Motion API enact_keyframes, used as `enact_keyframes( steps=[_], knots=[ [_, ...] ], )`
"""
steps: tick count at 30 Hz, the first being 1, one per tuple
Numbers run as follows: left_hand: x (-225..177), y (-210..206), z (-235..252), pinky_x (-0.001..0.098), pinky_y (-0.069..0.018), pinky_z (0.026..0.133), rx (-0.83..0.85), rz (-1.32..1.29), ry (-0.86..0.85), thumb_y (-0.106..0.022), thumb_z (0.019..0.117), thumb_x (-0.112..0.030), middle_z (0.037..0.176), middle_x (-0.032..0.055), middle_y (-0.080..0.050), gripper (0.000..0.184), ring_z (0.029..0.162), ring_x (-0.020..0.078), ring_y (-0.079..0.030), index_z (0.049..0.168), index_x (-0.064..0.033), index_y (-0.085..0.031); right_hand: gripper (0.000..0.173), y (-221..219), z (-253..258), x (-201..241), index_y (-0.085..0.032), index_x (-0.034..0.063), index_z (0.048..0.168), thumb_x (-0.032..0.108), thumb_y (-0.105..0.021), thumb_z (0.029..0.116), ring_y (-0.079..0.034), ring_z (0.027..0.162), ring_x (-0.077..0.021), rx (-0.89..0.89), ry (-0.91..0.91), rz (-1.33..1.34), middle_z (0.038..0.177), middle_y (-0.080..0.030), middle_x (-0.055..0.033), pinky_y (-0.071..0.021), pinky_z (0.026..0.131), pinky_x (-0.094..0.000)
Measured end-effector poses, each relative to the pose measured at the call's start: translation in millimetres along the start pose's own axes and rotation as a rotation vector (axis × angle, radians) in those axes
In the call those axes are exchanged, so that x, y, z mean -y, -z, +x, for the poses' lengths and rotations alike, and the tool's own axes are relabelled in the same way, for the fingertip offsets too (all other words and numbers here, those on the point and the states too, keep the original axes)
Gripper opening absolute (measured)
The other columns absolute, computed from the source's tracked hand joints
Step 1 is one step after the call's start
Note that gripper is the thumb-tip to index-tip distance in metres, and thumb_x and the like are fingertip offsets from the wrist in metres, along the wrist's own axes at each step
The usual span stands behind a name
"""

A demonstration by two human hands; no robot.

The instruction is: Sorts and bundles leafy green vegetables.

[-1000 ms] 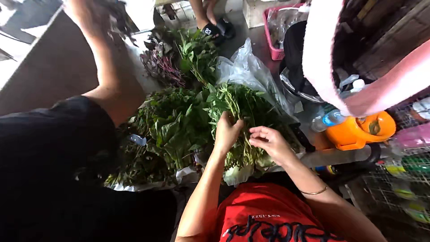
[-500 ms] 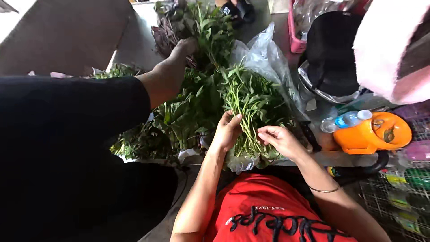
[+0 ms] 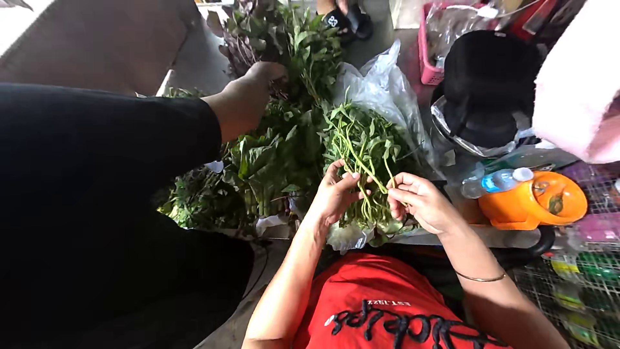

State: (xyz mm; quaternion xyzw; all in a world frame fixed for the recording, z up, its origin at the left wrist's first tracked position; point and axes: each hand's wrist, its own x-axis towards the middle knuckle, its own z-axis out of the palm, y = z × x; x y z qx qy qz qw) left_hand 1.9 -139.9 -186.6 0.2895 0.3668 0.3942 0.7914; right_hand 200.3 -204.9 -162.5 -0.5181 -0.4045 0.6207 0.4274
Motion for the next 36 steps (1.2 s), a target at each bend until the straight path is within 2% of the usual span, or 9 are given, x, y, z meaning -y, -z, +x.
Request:
enact_keyframes(
  steps=[3, 6, 10, 14, 20, 25, 31, 33, 36],
  knots=[
    [1, -4, -1, 0.037, -0.0614, 0.071, -0.004, -0.011, 0.013, -0.05, 0.1033, 0.001, 0.095, 0.0081, -0.066, 0.038, 0.081, 0.0213, -0.071, 0.136, -0.0164, -0.039, 0.006, -5, -1, -1, -0.058, 0.0074, 0.101, 0.011, -0.054, 0.1012, -0.047, 0.048, -0.0026, 0.02, -0.046, -0.071, 0.061, -0.049, 0.0053, -0.0452, 0.049, -0.0171],
    [2, -10, -1, 0.0388, -0.0613, 0.072, -0.013, -0.015, 0.019, -0.052, 0.102, 0.002, 0.093, 0.0065, -0.064, 0.039, 0.079, 0.0202, -0.069, 0.134, -0.0164, -0.039, 0.017, -14, -1, -5, -0.067, 0.0074, 0.107, 0.018, -0.071, 0.0945, -0.044, 0.05, -0.0005, 0.04, -0.086, -0.257, 0.073, -0.057, 0.005, -0.0397, 0.048, -0.0168],
    [3, -10, 0, 0.0389, -0.0606, 0.076, -0.02, -0.036, 0.03, -0.047, 0.1059, -0.005, 0.098, 0.008, -0.065, 0.03, 0.083, 0.0203, -0.07, 0.134, -0.0166, -0.042, 0.012, -12, -1, -4, -0.07, 0.0081, 0.107, 0.015, -0.065, 0.0994, -0.041, 0.049, 0.0017, 0.034, -0.066, -0.232, 0.073, -0.059, 0.006, -0.0372, 0.047, -0.0154],
    [3, -8, -1, 0.0333, -0.06, 0.077, -0.005, -0.027, 0.04, -0.048, 0.1044, 0.0, 0.102, 0.0073, -0.071, 0.034, 0.086, 0.0175, -0.071, 0.135, -0.0161, -0.046, 0.016, -5, -5, 4, -0.063, 0.0072, 0.096, 0.014, -0.053, 0.1061, -0.052, 0.057, -0.0003, 0.001, -0.075, -0.199, 0.076, -0.06, 0.0033, -0.0451, 0.054, -0.0142],
    [13, -16, 3, 0.0336, -0.0596, 0.072, -0.018, -0.012, 0.047, -0.056, 0.1012, 0.0, 0.091, 0.0061, -0.067, 0.025, 0.077, 0.0164, -0.068, 0.123, -0.0106, -0.05, 0.025, -5, -6, -2, -0.06, 0.004, 0.112, 0.017, -0.039, 0.1104, -0.071, 0.079, -0.0125, 0.088, -0.124, -0.132, 0.095, -0.07, -0.0041, -0.0585, 0.064, -0.0244],
    [21, -17, 6, 0.0289, -0.0581, 0.071, 0.015, 0.015, 0.018, -0.06, 0.0943, 0.009, 0.087, 0.004, -0.064, 0.036, 0.074, 0.0127, -0.065, 0.123, -0.0095, -0.048, 0.026, -5, -9, -5, -0.052, 0.0043, 0.111, 0.017, -0.029, 0.1116, -0.074, 0.068, -0.0175, 0.135, -0.144, 0.039, 0.088, -0.073, -0.0101, -0.0581, 0.051, -0.025],
    [19, -12, 6, 0.0327, -0.0596, 0.078, 0.055, 0.075, -0.014, -0.059, 0.0948, 0.009, 0.09, 0.0046, -0.066, 0.026, 0.08, 0.0153, -0.068, 0.116, -0.0069, -0.057, 0.029, -3, -11, -4, -0.046, 0.0057, 0.121, 0.021, -0.022, 0.1122, -0.073, 0.068, -0.0203, 0.09, -0.171, 0.16, 0.088, -0.072, -0.0124, -0.0585, 0.051, -0.0269],
    [23, -14, 8, 0.032, -0.0599, 0.076, 0.06, 0.218, -0.095, -0.064, 0.0925, 0.007, 0.09, 0.0046, -0.067, 0.022, 0.079, 0.0141, -0.068, 0.111, -0.0044, -0.059, 0.031, -6, -10, -4, -0.044, 0.0063, 0.131, 0.023, -0.025, 0.1129, -0.073, 0.069, -0.0214, 0.068, -0.183, 0.187, 0.09, -0.072, -0.0131, -0.0587, 0.051, -0.0271],
    [21, -20, 15, 0.0301, -0.0563, 0.072, 0.11, 0.654, -0.333, -0.072, 0.0928, -0.006, 0.092, 0.0065, -0.068, 0.015, 0.078, 0.0126, -0.065, 0.105, -0.0013, -0.064, 0.021, -13, -6, 3, -0.045, 0.0055, 0.126, 0.02, -0.036, 0.1122, -0.07, 0.063, -0.0163, 0.034, -0.212, 0.167, 0.082, -0.07, -0.0088, -0.0581, 0.053, -0.0253]
  ],
)
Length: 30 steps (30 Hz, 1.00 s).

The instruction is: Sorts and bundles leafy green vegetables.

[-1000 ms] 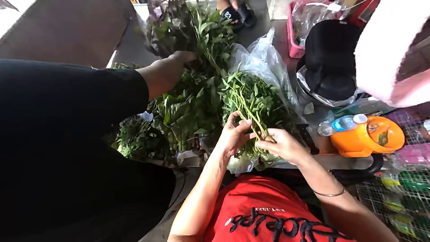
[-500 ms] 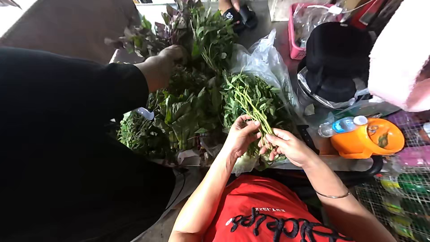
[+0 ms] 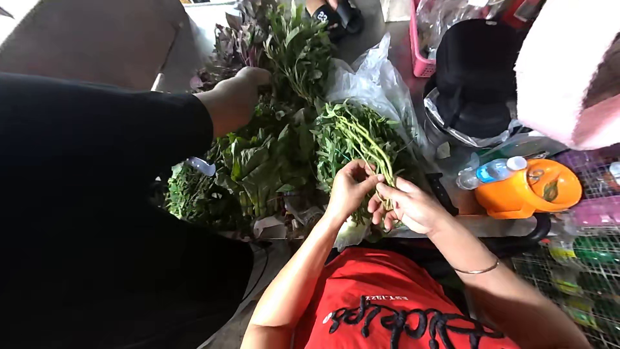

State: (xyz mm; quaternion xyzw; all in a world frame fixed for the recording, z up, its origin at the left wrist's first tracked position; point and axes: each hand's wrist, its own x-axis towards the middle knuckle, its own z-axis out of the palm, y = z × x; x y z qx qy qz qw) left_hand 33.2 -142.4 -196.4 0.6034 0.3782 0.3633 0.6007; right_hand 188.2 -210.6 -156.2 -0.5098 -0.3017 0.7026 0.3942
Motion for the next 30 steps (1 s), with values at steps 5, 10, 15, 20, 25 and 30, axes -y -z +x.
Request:
enact_keyframes(
  steps=[5, 10, 15, 20, 25, 30],
  knots=[
    [-39, 29, 16, 0.0379, -0.0594, 0.081, 0.114, 0.333, -0.07, -0.05, 0.1076, -0.021, 0.121, 0.0121, -0.067, 0.031, 0.095, 0.0174, -0.069, 0.131, -0.0036, -0.06, 0.026, 40, 6, 48, -0.058, 0.0083, 0.124, 0.013, -0.037, 0.1098, -0.036, 0.046, 0.0019, -0.002, 0.177, -0.134, 0.066, -0.046, 0.0086, -0.0325, 0.041, -0.0129],
    [-20, 45, 20, 0.0439, -0.0603, 0.085, 0.231, 0.715, -0.267, -0.061, 0.1022, -0.017, 0.12, 0.0164, -0.065, 0.027, 0.097, 0.0248, -0.07, 0.124, -0.0025, -0.066, 0.025, 76, 8, 101, -0.057, 0.016, 0.101, 0.025, -0.037, 0.1117, -0.031, 0.04, 0.0051, 0.001, 0.396, -0.169, 0.058, -0.04, 0.0122, -0.0293, 0.036, -0.0107],
    [5, 40, 9, 0.0459, -0.0558, 0.095, 0.276, 0.809, -0.235, -0.058, 0.1016, -0.007, 0.114, 0.0135, -0.07, 0.02, 0.104, 0.026, -0.069, 0.114, -0.0043, -0.073, 0.047, 93, -1, 132, -0.059, 0.0188, 0.093, 0.043, -0.023, 0.1121, -0.03, 0.037, 0.0028, -0.141, 0.571, -0.111, 0.052, -0.037, 0.0125, -0.0277, 0.036, -0.0124],
    [-4, 44, -2, 0.0444, -0.0572, 0.092, 0.173, 0.82, -0.237, -0.057, 0.1014, -0.004, 0.111, 0.014, -0.07, 0.02, 0.1, 0.0257, -0.07, 0.113, -0.0031, -0.073, 0.033, 93, -7, 127, -0.062, 0.0143, 0.099, 0.026, -0.033, 0.1104, -0.048, 0.047, 0.0, -0.221, 0.638, -0.263, 0.06, -0.051, 0.012, -0.0458, 0.046, -0.0169],
    [0, 19, -3, 0.0508, -0.0507, 0.104, 0.33, 0.947, -0.161, -0.061, 0.1019, -0.016, 0.124, 0.0149, -0.068, 0.022, 0.121, 0.0313, -0.063, 0.118, -0.0052, -0.073, 0.019, 98, 24, 52, -0.062, 0.0026, 0.103, 0.012, -0.046, 0.1069, -0.06, 0.058, -0.0083, -0.034, 0.24, -0.314, 0.07, -0.06, 0.0023, -0.0569, 0.059, -0.0277],
    [18, 5, -36, 0.0467, -0.0475, 0.108, 0.379, 1.016, -0.122, -0.053, 0.1058, -0.031, 0.131, 0.0157, -0.065, 0.035, 0.128, 0.0325, -0.058, 0.124, -0.0074, -0.072, 0.019, 117, 55, -19, -0.059, 0.0041, 0.11, 0.013, -0.043, 0.1095, -0.036, 0.046, -0.0017, -0.004, -0.129, -0.28, 0.064, -0.041, 0.0062, -0.0357, 0.045, -0.0164]
  ],
)
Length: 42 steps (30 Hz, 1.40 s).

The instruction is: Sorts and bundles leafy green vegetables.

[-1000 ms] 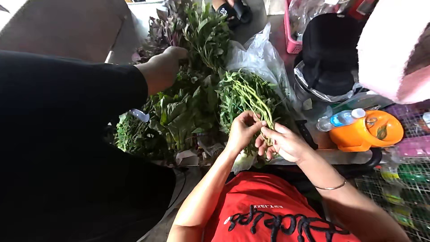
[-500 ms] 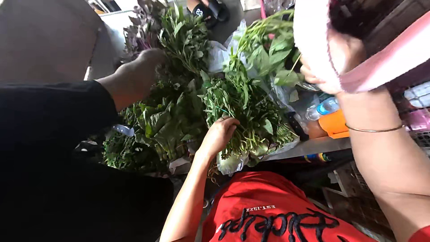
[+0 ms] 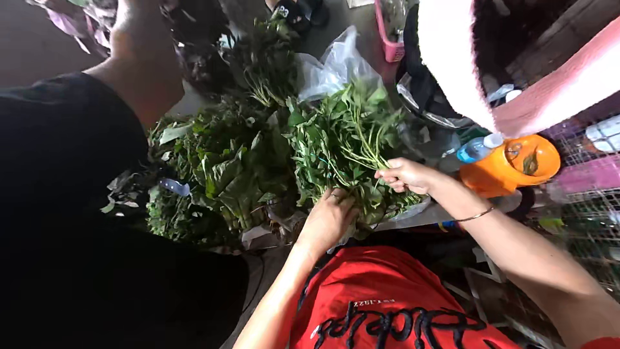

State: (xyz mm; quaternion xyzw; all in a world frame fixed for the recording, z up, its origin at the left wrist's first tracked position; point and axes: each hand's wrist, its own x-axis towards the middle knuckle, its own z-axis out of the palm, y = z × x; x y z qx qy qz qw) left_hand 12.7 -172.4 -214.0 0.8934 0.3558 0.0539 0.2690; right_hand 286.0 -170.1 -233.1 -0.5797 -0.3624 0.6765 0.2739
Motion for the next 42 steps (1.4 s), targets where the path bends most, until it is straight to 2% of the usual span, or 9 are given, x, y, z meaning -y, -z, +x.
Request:
enact_keyframes(
  steps=[4, 7, 12, 16, 18, 22, 31, 37, 42],
  knots=[
    [13, -20, -29, 0.0413, -0.0506, 0.106, -0.297, -0.156, -0.046, -0.058, 0.1033, -0.022, 0.13, 0.0168, -0.066, 0.033, 0.123, 0.0283, -0.063, 0.13, -0.0045, -0.068, 0.025, 16, -7, 10, -0.065, 0.0116, 0.1, 0.024, -0.045, 0.1085, -0.027, 0.043, 0.0014, -0.146, 0.107, 0.051, 0.057, -0.035, 0.0117, -0.0245, 0.04, -0.0153],
    [20, -32, -43, 0.038, -0.0522, 0.104, -0.423, -0.164, -0.082, -0.059, 0.1014, -0.015, 0.117, 0.0165, -0.071, 0.022, 0.118, 0.0281, -0.066, 0.111, -0.0018, -0.074, 0.03, 21, -24, 53, -0.06, 0.0148, 0.09, 0.032, -0.044, 0.1093, -0.031, 0.041, 0.0013, -0.315, 0.264, 0.072, 0.054, -0.036, 0.0118, -0.0281, 0.04, -0.0155],
    [22, -43, -54, 0.0385, -0.0504, 0.107, -0.495, -0.166, -0.128, -0.058, 0.1015, -0.01, 0.11, 0.0156, -0.073, 0.02, 0.117, 0.0285, -0.067, 0.107, -0.0016, -0.075, 0.021, -2, -45, 101, -0.061, 0.0128, 0.096, 0.025, -0.049, 0.1074, -0.034, 0.046, 0.0017, -0.53, 0.537, -0.223, 0.059, -0.038, 0.0122, -0.0325, 0.045, -0.0163],
    [8, -23, -48, 0.0388, -0.0581, 0.091, -0.477, -0.189, 0.023, -0.061, 0.0999, -0.015, 0.104, 0.0142, -0.074, 0.02, 0.1, 0.0249, -0.072, 0.104, -0.0028, -0.076, 0.038, -47, -31, 98, -0.061, -0.0054, 0.119, 0.029, -0.047, 0.1098, -0.065, 0.094, -0.0391, -0.538, 0.311, -0.745, 0.101, -0.065, -0.0253, -0.0505, 0.085, -0.0615],
    [-3, -3, -37, 0.0448, -0.0592, 0.086, -0.387, -0.163, 0.136, -0.059, 0.1017, -0.018, 0.101, 0.0143, -0.073, 0.023, 0.093, 0.0271, -0.072, 0.107, -0.0031, -0.075, 0.039, -57, -8, 73, -0.058, -0.0051, 0.118, 0.031, -0.045, 0.1103, -0.066, 0.099, -0.0482, -0.471, 0.213, -0.918, 0.103, -0.065, -0.0296, -0.0502, 0.084, -0.0676],
    [-17, 15, 4, 0.0474, -0.0574, 0.089, -0.331, -0.047, 0.097, -0.058, 0.1015, -0.012, 0.106, 0.0154, -0.072, 0.021, 0.1, 0.0303, -0.07, 0.109, -0.0027, -0.075, 0.03, -57, 16, 46, -0.059, -0.0056, 0.122, 0.019, -0.047, 0.11, -0.063, 0.109, -0.0464, -0.263, 0.046, -0.86, 0.115, -0.064, -0.0304, -0.0486, 0.092, -0.064],
    [-20, 2, 51, 0.0545, -0.0467, 0.103, 0.155, 0.105, 0.246, -0.061, 0.1018, -0.023, 0.134, 0.0177, -0.061, 0.025, 0.127, 0.0367, -0.055, 0.106, -0.0039, -0.076, 0.022, -57, 3, 16, -0.062, -0.0058, 0.116, 0.012, -0.053, 0.1065, -0.06, 0.085, -0.0269, -0.208, 0.02, -0.525, 0.099, -0.062, -0.0207, -0.0501, 0.079, -0.0452],
    [-11, 1, 49, 0.0556, -0.0447, 0.104, 0.132, -0.059, 0.248, -0.068, 0.0953, -0.023, 0.126, 0.0189, -0.064, 0.024, 0.125, 0.0365, -0.056, 0.107, -0.0024, -0.073, 0.035, -65, -2, -11, -0.062, -0.005, 0.126, 0.005, -0.069, 0.0931, -0.065, 0.115, -0.0264, -0.203, 0.115, -0.369, 0.122, -0.067, -0.0214, -0.0512, 0.101, -0.0451],
    [-4, 15, 46, 0.0496, -0.0514, 0.093, 0.091, -0.283, 0.157, -0.068, 0.0943, -0.018, 0.103, 0.0184, -0.066, 0.022, 0.104, 0.0321, -0.064, 0.093, 0.0031, -0.07, 0.033, -78, -2, -9, -0.063, -0.006, 0.125, 0.016, -0.066, 0.0997, -0.065, 0.114, -0.0361, -0.313, 0.163, -0.546, 0.116, -0.068, -0.0256, -0.0491, 0.102, -0.0538]
  ],
)
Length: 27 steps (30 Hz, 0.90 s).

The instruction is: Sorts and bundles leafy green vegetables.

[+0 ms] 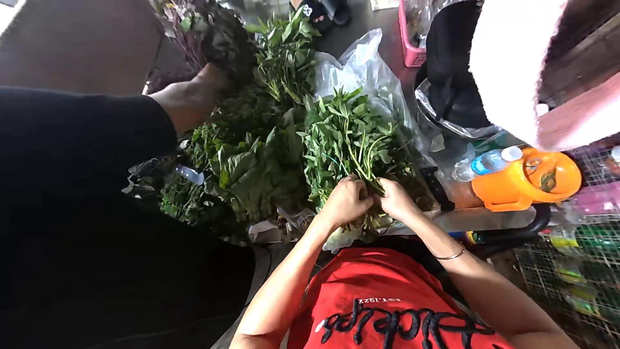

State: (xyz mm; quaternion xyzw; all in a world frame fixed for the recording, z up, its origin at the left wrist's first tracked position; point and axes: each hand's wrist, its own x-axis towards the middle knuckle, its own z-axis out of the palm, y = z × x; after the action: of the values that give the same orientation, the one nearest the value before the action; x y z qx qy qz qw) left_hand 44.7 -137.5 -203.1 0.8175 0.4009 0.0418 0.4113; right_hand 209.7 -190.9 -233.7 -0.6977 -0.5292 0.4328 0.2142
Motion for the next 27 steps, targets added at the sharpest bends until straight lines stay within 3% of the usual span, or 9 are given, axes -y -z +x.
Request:
enact_keyframes(
  steps=[3, 5, 8, 11, 16, 19, 21, 23, 27],
  knots=[
    [-1, 2, -9, 0.0495, -0.0516, 0.089, -0.094, -0.127, -0.071, -0.062, 0.0982, -0.018, 0.096, 0.0164, -0.068, 0.022, 0.099, 0.0293, -0.065, 0.092, 0.0024, -0.069, 0.028, -1, 2, -3, -0.065, -0.0056, 0.12, 0.017, -0.06, 0.1038, -0.067, 0.107, -0.0357, -0.088, 0.023, 0.03, 0.109, -0.069, -0.0246, -0.0505, 0.098, -0.0539],
    [3, 0, -20, 0.0454, -0.0509, 0.082, -0.19, -0.188, -0.152, -0.06, 0.0968, -0.019, 0.084, 0.0105, -0.064, 0.023, 0.088, 0.0234, -0.064, 0.085, -0.0011, -0.067, 0.025, 2, 0, -3, -0.065, -0.0066, 0.12, 0.011, -0.058, 0.104, -0.067, 0.105, -0.0351, -0.141, 0.03, 0.071, 0.108, -0.069, -0.025, -0.051, 0.097, -0.0535],
    [14, -2, -42, 0.0449, -0.0493, 0.087, -0.283, -0.118, -0.326, -0.06, 0.0959, -0.025, 0.079, 0.0067, -0.063, 0.026, 0.086, 0.0211, -0.063, 0.083, -0.0035, -0.067, 0.02, 6, -18, -11, -0.068, -0.004, 0.105, 0.014, -0.059, 0.1013, -0.064, 0.081, -0.0217, -0.214, 0.164, 0.058, 0.086, -0.067, -0.0153, -0.0527, 0.077, -0.0425],
    [15, 2, -70, 0.0492, -0.0469, 0.093, -0.263, 0.011, -0.366, -0.066, 0.0936, -0.032, 0.088, 0.009, -0.067, 0.028, 0.092, 0.0246, -0.064, 0.091, -0.0047, -0.07, 0.026, 3, -42, -25, -0.07, -0.0011, 0.1, 0.021, -0.057, 0.0976, -0.061, 0.074, -0.0107, -0.215, 0.248, 0.056, 0.08, -0.066, -0.0085, -0.0511, 0.07, -0.033],
    [-6, -4, -103, 0.0481, -0.0434, 0.102, -0.472, 0.311, -0.462, -0.067, 0.094, -0.025, 0.086, 0.0037, -0.069, 0.016, 0.1, 0.0242, -0.066, 0.083, -0.0136, -0.068, 0.019, -8, -85, -22, -0.07, 0.0, 0.1, 0.016, -0.06, 0.0946, -0.061, 0.079, 0.0074, -0.18, 0.245, 0.276, 0.087, -0.069, 0.0026, -0.0518, 0.075, -0.0142],
    [-17, -16, -113, 0.0449, -0.0435, 0.102, -0.5, 0.322, -0.565, -0.065, 0.0982, -0.026, 0.086, 0.0033, -0.07, 0.021, 0.099, 0.0234, -0.066, 0.083, -0.0128, -0.071, 0.013, -11, -93, -20, -0.068, 0.0039, 0.101, 0.014, -0.06, 0.0978, -0.061, 0.076, 0.0073, -0.144, 0.215, 0.472, 0.084, -0.067, 0.0082, -0.053, 0.074, -0.0141],
    [-11, -29, -112, 0.0386, -0.0501, 0.088, -0.41, 0.319, -0.618, -0.063, 0.1001, -0.023, 0.085, 0.0033, -0.071, 0.023, 0.093, 0.0221, -0.067, 0.083, -0.0108, -0.073, 0.013, -6, -91, -19, -0.066, 0.0122, 0.094, 0.016, -0.055, 0.1008, -0.045, 0.052, 0.0048, -0.142, 0.137, 0.701, 0.061, -0.049, 0.0147, -0.041, 0.051, -0.0153],
    [0, -43, -109, 0.0375, -0.0547, 0.082, -0.304, 0.34, -0.59, -0.06, 0.1011, -0.019, 0.086, 0.004, -0.071, 0.022, 0.093, 0.0228, -0.068, 0.086, -0.0094, -0.073, 0.021, 7, -85, -19, -0.065, 0.0132, 0.093, 0.016, -0.047, 0.1037, -0.035, 0.043, 0.0027, -0.175, 0.117, 0.873, 0.053, -0.037, 0.016, -0.0346, 0.044, -0.0168],
    [12, -61, -105, 0.0403, -0.0561, 0.081, -0.249, 0.383, -0.513, -0.059, 0.0994, -0.013, 0.09, 0.0062, -0.071, 0.02, 0.098, 0.0254, -0.068, 0.086, -0.0083, -0.072, 0.02, 10, -59, -20, -0.062, 0.0094, 0.095, 0.016, -0.046, 0.1057, -0.035, 0.044, 0.001, -0.529, 0.194, 0.689, 0.054, -0.037, 0.0131, -0.0356, 0.045, -0.0178]
  ],
)
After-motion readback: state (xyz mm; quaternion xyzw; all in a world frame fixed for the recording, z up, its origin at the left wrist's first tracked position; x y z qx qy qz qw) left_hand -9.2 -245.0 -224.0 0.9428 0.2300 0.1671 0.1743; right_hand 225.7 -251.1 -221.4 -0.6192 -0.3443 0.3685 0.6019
